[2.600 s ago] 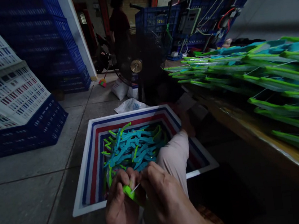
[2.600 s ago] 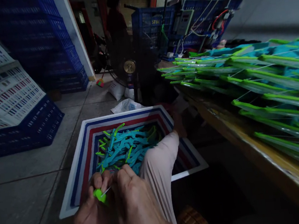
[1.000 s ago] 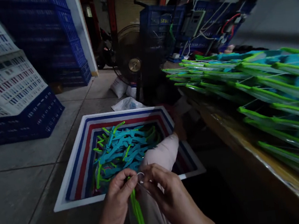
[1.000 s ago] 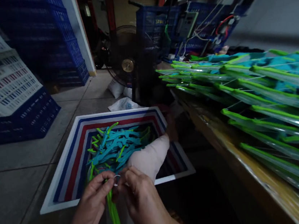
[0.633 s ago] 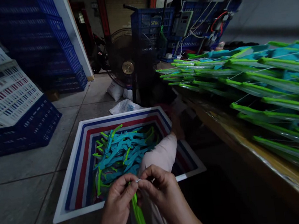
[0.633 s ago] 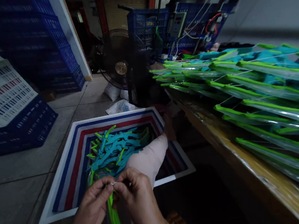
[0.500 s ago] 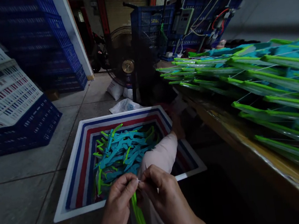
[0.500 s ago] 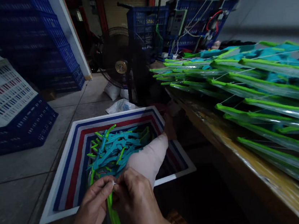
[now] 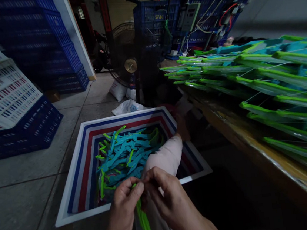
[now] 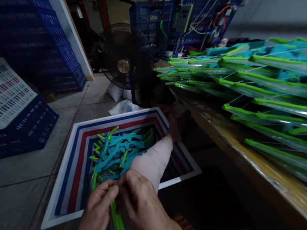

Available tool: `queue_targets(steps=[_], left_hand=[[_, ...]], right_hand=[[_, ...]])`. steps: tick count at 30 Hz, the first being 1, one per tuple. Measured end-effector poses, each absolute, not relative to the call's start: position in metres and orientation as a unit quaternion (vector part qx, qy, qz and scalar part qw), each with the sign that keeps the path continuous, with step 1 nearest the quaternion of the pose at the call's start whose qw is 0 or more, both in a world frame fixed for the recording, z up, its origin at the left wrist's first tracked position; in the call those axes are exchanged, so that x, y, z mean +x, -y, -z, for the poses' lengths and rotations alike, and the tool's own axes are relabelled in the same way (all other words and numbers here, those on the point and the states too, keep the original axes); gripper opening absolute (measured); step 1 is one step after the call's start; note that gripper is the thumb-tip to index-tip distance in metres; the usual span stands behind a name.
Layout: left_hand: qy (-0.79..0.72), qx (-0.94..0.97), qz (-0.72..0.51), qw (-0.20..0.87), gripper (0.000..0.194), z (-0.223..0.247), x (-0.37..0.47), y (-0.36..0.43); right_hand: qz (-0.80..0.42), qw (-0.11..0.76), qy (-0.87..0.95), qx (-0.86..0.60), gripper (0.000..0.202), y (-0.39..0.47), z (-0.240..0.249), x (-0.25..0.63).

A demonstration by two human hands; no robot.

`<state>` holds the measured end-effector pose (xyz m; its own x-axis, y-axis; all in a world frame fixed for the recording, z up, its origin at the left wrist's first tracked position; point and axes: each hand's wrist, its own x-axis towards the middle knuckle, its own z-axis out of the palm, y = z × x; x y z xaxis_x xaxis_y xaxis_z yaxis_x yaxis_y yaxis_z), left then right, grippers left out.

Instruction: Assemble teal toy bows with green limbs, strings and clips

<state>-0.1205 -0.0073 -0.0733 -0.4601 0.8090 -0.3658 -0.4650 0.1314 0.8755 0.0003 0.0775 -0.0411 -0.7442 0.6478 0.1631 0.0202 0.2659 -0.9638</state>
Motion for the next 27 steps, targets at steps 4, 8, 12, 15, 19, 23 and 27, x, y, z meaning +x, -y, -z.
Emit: queue_targets(steps=[4, 8, 12, 15, 19, 23, 27], left_hand=[[-0.576, 0.203, -0.631, 0.479, 0.034, 0.079, -0.118, 0.01], [-0.543, 0.199, -0.635, 0.513, 0.031, 0.077, -0.119, 0.013], [-0.527, 0.162, -0.652, 0.521, 0.028, 0.077, -0.12, 0.015], [-0.54, 0.152, -0.657, 0.504, 0.03, 0.079, -0.12, 0.015], [-0.552, 0.154, -0.649, 0.501, 0.034, 0.082, -0.12, 0.015], [-0.554, 0.143, -0.649, 0.501, 0.037, 0.082, -0.12, 0.013], [-0.549, 0.139, -0.652, 0.504, 0.039, 0.079, -0.119, 0.012]], right_hand=[[-0.643, 0.272, 0.66, -0.275, 0.012, -0.076, 0.045, 0.0], [-0.519, 0.302, 0.753, -0.268, 0.019, -0.076, 0.049, -0.002], [-0.461, 0.322, 0.795, -0.23, 0.023, -0.072, 0.052, -0.001], [-0.453, 0.327, 0.799, -0.223, 0.024, -0.069, 0.052, -0.001], [-0.407, 0.345, 0.814, -0.227, 0.022, -0.066, 0.054, -0.002], [-0.395, 0.332, 0.815, -0.266, 0.02, -0.062, 0.058, -0.004], [-0.484, 0.317, 0.763, -0.289, 0.025, -0.062, 0.059, -0.004]])
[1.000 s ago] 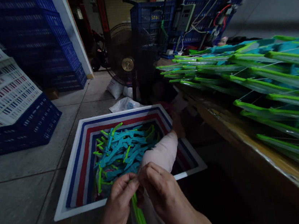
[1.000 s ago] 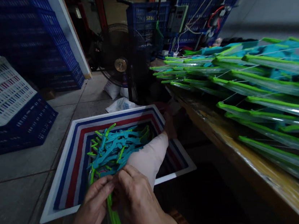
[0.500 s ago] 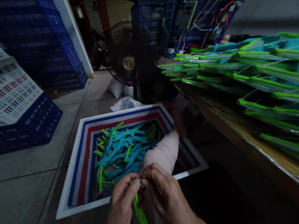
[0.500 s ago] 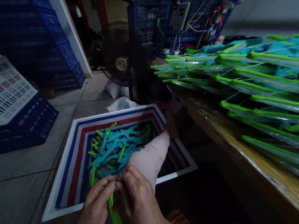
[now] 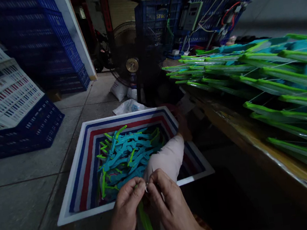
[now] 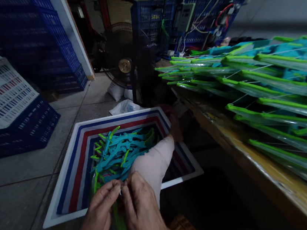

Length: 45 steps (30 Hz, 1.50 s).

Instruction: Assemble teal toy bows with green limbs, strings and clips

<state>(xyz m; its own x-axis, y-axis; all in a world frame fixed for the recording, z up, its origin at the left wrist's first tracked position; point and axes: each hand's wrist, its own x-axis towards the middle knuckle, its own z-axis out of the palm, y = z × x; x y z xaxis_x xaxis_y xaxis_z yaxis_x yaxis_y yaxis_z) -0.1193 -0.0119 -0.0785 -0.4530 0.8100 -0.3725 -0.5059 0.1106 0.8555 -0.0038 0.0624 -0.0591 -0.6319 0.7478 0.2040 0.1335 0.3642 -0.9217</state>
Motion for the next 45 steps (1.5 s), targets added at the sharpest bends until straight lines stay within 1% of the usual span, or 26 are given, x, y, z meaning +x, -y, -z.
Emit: queue_targets(steps=[4, 8, 10, 12, 13, 15, 17, 18, 21, 23, 27, 31, 34, 36, 39, 41, 43, 45], left_hand=[[-0.536, 0.149, -0.648, 0.52, 0.032, 0.079, -0.119, 0.011], [-0.542, 0.164, -0.643, 0.516, 0.031, 0.081, -0.12, 0.011], [-0.546, 0.164, -0.64, 0.515, 0.032, 0.083, -0.121, 0.011], [-0.552, 0.16, -0.638, 0.512, 0.034, 0.085, -0.122, 0.012], [-0.555, 0.159, -0.638, 0.509, 0.035, 0.086, -0.122, 0.012], [-0.556, 0.158, -0.64, 0.506, 0.037, 0.088, -0.123, 0.012], [-0.548, 0.169, -0.643, 0.509, 0.037, 0.088, -0.123, 0.012], [-0.543, 0.176, -0.645, 0.509, 0.035, 0.088, -0.123, 0.011], [-0.537, 0.191, -0.643, 0.511, 0.033, 0.087, -0.122, 0.011], [-0.541, 0.183, -0.64, 0.514, 0.035, 0.086, -0.12, 0.011], [-0.558, 0.173, -0.634, 0.507, 0.039, 0.086, -0.12, 0.007], [-0.572, 0.195, -0.629, 0.489, 0.041, 0.088, -0.122, 0.003], [-0.572, 0.2, -0.621, 0.498, 0.041, 0.088, -0.122, 0.0], [-0.57, 0.206, -0.615, 0.505, 0.041, 0.088, -0.12, 0.0], [-0.568, 0.221, -0.605, 0.513, 0.041, 0.089, -0.116, 0.001], [-0.567, 0.232, -0.593, 0.523, 0.04, 0.09, -0.114, 0.002], [-0.566, 0.238, -0.582, 0.533, 0.04, 0.091, -0.113, 0.003], [-0.565, 0.242, -0.578, 0.538, 0.041, 0.089, -0.113, 0.003]], right_hand=[[-0.547, 0.321, 0.71, -0.307, 0.029, -0.067, 0.055, 0.0], [-0.554, 0.324, 0.7, -0.312, 0.029, -0.067, 0.054, 0.003], [-0.532, 0.337, 0.713, -0.308, 0.025, -0.066, 0.054, 0.004], [-0.491, 0.35, 0.744, -0.288, 0.012, -0.065, 0.055, 0.005], [-0.47, 0.351, 0.763, -0.272, 0.011, -0.065, 0.056, 0.005], [-0.44, 0.343, 0.794, -0.24, 0.018, -0.067, 0.057, 0.003], [-0.425, 0.332, 0.812, -0.223, 0.01, -0.07, 0.057, 0.002], [-0.419, 0.328, 0.818, -0.22, 0.011, -0.071, 0.057, 0.001], [-0.393, 0.315, 0.834, -0.225, 0.019, -0.077, 0.053, 0.003], [-0.373, 0.288, 0.85, -0.235, 0.021, -0.081, 0.049, 0.008], [-0.318, 0.228, 0.887, -0.245, 0.017, -0.088, 0.037, 0.027], [-0.248, 0.201, 0.918, -0.236, 0.019, -0.086, 0.022, 0.046], [-0.193, 0.213, 0.933, -0.217, 0.02, -0.079, 0.016, 0.055], [-0.184, 0.226, 0.931, -0.219, 0.019, -0.072, 0.015, 0.058], [-0.21, 0.252, 0.91, -0.253, 0.016, -0.064, 0.019, 0.059], [-0.234, 0.288, 0.886, -0.277, 0.014, -0.063, 0.022, 0.06], [-0.255, 0.32, 0.862, -0.3, 0.015, -0.064, 0.024, 0.061], [-0.279, 0.333, 0.84, -0.323, 0.018, -0.068, 0.025, 0.062]])
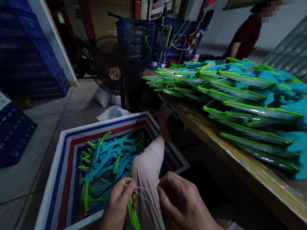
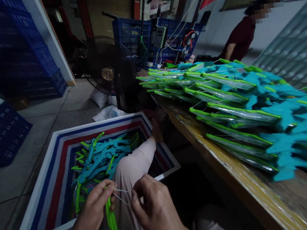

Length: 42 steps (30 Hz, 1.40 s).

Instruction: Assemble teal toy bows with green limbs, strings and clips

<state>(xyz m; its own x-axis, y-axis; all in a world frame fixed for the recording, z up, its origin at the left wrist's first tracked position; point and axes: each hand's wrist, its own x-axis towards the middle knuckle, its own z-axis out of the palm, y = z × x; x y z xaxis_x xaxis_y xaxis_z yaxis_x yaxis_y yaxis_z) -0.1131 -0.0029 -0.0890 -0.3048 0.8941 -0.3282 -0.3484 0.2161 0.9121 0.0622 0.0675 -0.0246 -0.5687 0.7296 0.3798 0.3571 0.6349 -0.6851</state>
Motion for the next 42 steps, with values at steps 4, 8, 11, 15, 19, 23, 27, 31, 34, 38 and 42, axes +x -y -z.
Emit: queue_targets(steps=[4, 8, 11, 15, 19, 23, 27, 31, 34, 38, 42], left_hand=[[-0.557, 0.255, -0.574, 0.543, 0.04, 0.082, -0.115, 0.004], [-0.55, 0.254, -0.578, 0.546, 0.039, 0.083, -0.115, 0.006], [-0.536, 0.251, -0.594, 0.545, 0.035, 0.086, -0.115, 0.006], [-0.527, 0.244, -0.609, 0.539, 0.036, 0.087, -0.116, 0.005], [-0.516, 0.255, -0.596, 0.56, 0.03, 0.085, -0.119, 0.004], [-0.543, 0.268, -0.56, 0.566, 0.037, 0.082, -0.122, 0.002], [-0.531, 0.275, -0.557, 0.576, 0.039, 0.082, -0.124, 0.001], [-0.519, 0.25, -0.567, 0.589, 0.034, 0.083, -0.126, 0.004], [-0.514, 0.249, -0.571, 0.59, 0.028, 0.085, -0.128, 0.007], [-0.519, 0.262, -0.57, 0.581, 0.02, 0.086, -0.128, 0.006], [-0.531, 0.229, -0.576, 0.577, 0.02, 0.084, -0.125, 0.004]], right_hand=[[-0.345, 0.321, 0.82, -0.324, 0.017, -0.071, 0.024, 0.062], [-0.385, 0.269, 0.823, -0.321, 0.018, -0.066, 0.029, 0.055], [-0.374, 0.241, 0.826, -0.345, 0.016, -0.065, 0.039, 0.053], [-0.379, 0.222, 0.822, -0.362, 0.02, -0.069, 0.051, 0.054], [-0.369, 0.27, 0.816, -0.353, 0.02, -0.07, 0.051, 0.049], [-0.344, 0.347, 0.823, -0.288, 0.016, -0.064, 0.05, 0.034], [-0.313, 0.389, 0.834, -0.236, 0.017, -0.06, 0.055, 0.025], [-0.32, 0.38, 0.83, -0.254, 0.014, -0.059, 0.056, 0.026], [-0.377, 0.356, 0.803, -0.293, 0.015, -0.058, 0.053, 0.028], [-0.442, 0.325, 0.765, -0.336, 0.021, -0.056, 0.053, 0.027], [-0.444, 0.333, 0.755, -0.35, 0.022, -0.055, 0.054, 0.025]])
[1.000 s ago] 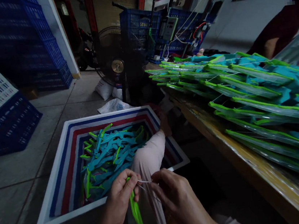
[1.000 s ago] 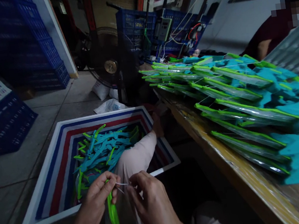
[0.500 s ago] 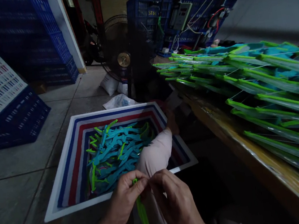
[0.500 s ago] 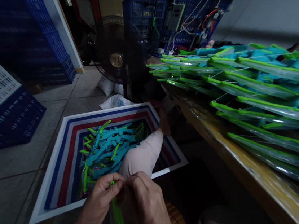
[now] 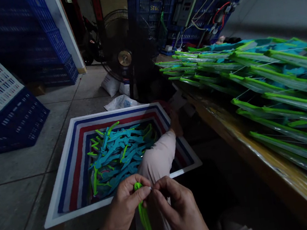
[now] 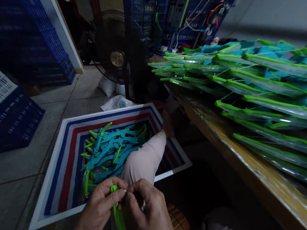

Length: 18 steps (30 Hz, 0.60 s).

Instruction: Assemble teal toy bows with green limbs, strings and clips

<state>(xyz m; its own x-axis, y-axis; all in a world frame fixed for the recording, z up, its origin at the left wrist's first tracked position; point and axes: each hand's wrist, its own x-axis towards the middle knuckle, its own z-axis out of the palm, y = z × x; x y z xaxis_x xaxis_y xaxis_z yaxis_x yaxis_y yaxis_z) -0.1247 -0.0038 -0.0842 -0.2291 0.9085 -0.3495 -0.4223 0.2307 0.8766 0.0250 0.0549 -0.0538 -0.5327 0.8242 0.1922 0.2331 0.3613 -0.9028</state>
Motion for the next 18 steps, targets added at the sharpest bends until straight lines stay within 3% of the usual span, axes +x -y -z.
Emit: queue_targets(steps=[11, 18], left_hand=[[-0.517, 0.187, -0.59, 0.592, 0.024, 0.082, -0.124, 0.006], [-0.505, 0.138, -0.59, 0.614, 0.028, 0.079, -0.122, 0.003]], right_hand=[[-0.397, 0.394, 0.763, -0.323, 0.02, -0.047, 0.069, 0.017], [-0.412, 0.37, 0.762, -0.336, 0.017, -0.049, 0.064, 0.025]])
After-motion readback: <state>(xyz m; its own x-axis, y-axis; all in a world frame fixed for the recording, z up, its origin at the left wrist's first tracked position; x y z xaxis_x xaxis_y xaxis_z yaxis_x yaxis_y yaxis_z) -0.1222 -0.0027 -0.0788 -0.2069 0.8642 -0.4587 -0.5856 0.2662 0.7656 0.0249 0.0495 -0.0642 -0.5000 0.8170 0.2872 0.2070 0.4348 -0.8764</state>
